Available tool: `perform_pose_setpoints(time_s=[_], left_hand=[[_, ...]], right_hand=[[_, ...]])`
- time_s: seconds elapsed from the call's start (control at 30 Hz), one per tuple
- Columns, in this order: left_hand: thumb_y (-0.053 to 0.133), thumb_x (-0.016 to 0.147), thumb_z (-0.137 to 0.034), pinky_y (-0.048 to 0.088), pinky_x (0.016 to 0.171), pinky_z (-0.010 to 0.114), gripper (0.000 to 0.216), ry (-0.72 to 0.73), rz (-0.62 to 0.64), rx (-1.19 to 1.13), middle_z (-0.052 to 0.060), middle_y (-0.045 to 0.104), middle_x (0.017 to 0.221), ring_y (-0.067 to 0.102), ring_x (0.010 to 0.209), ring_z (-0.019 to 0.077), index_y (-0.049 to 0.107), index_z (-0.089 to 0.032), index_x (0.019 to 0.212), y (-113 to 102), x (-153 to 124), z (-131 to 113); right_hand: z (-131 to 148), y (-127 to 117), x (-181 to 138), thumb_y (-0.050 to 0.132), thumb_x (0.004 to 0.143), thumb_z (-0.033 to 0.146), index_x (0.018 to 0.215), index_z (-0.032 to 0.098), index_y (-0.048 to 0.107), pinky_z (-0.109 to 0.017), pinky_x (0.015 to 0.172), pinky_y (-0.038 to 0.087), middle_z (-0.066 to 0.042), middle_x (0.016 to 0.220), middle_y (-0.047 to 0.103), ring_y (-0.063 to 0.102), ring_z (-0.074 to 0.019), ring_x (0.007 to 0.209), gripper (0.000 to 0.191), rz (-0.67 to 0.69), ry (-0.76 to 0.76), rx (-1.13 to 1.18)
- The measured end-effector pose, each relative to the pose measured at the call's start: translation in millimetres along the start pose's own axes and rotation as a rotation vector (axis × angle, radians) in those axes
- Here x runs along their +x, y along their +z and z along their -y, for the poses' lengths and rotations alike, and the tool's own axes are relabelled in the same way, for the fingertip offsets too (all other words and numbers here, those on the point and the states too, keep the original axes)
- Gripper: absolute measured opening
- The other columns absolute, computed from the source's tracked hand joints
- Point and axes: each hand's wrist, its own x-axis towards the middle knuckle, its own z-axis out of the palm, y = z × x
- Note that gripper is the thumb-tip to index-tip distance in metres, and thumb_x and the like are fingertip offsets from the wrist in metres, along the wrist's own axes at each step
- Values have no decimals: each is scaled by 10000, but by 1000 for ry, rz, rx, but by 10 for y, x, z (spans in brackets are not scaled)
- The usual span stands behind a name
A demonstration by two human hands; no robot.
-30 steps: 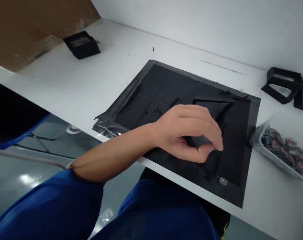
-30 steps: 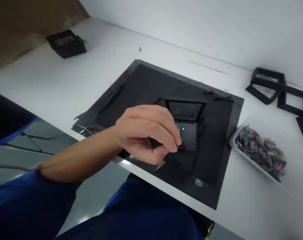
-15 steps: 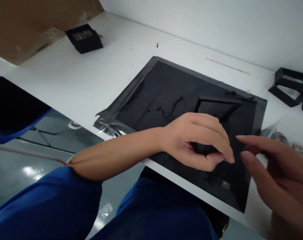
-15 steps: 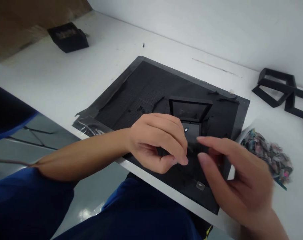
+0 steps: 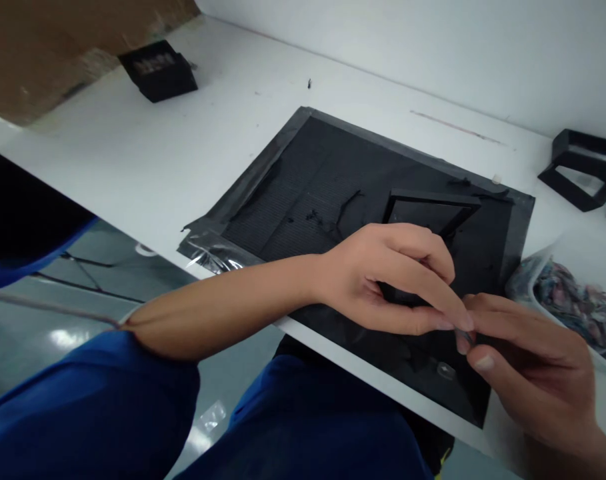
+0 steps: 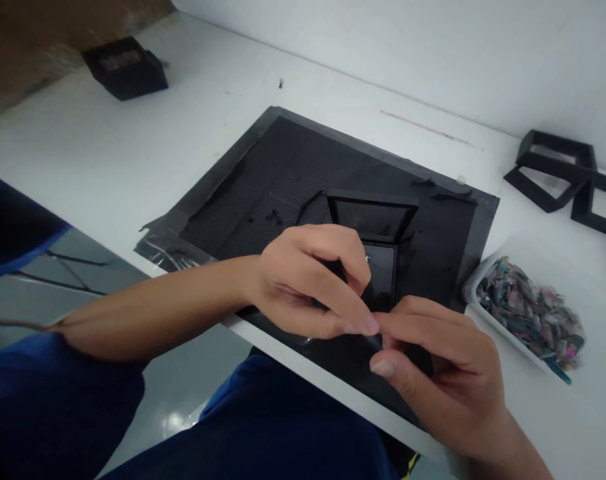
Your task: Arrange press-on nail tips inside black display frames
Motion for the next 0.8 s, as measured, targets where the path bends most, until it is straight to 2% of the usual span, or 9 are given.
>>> perform_pose_setpoints(time_s=[0.07, 0.17, 0.27, 0.37, 0.63, 0.7, 0.8], left_hand=[[690, 892, -200, 571, 716, 161, 84, 42, 15, -10, 17, 625, 791, 621, 704, 43, 758, -162, 921, -21, 15, 5], [653, 921, -195, 549, 671, 167, 139, 28, 49, -1, 18, 557, 745, 580, 696, 51, 767, -118, 943, -50, 11, 12], [705, 893, -236, 540, 677, 168, 117, -4, 47, 58, -6, 533, 738, 583, 702, 52, 768, -173, 969, -55, -29, 28], [679, 914, -272, 536, 709, 182, 125, 34, 34, 157, -22, 566, 753, 603, 717, 54, 753, -238, 1009, -53, -66, 42], [631, 942, -319, 445, 606, 219, 253, 150, 128, 527, -31, 600, 786, 589, 708, 70, 697, -264, 1181, -108, -68, 16], [594, 957, -351, 456, 604, 219, 287, 165, 138, 611, -32, 624, 826, 603, 713, 71, 666, -270, 1223, -127, -63, 13], [539, 960, -290, 491, 632, 205, 293, 146, 93, 677, -45, 644, 852, 623, 704, 66, 637, -274, 1235, -168, -37, 5]], right_hand=[[-27, 13, 11, 656, 904, 200, 1142, 299, 732, -245, 549, 473, 5, 723, 636, 593, -119, 647, 269, -9, 6, 36], [-75, 43, 8, 689, 883, 188, 1120, 284, 733, -248, 562, 470, 4, 725, 631, 579, -118, 649, 259, -37, 11, 62], [-102, 73, -23, 719, 874, 220, 1135, 292, 726, -250, 551, 448, 7, 726, 623, 561, -119, 651, 271, -83, 19, 45], [-100, 92, -68, 736, 860, 245, 1101, 298, 726, -257, 520, 406, 18, 702, 599, 529, -118, 622, 246, -132, 40, -15], [-71, 135, -95, 774, 799, 210, 996, 263, 712, -290, 535, 389, 27, 694, 539, 511, -116, 605, 213, -243, 40, -170], [-70, 154, -65, 782, 792, 218, 1009, 263, 704, -295, 530, 386, 29, 686, 532, 500, -116, 590, 236, -299, 14, -241], [-86, 161, -16, 801, 777, 220, 1065, 272, 696, -289, 525, 388, 36, 672, 531, 476, -111, 562, 311, -392, -52, -500]])
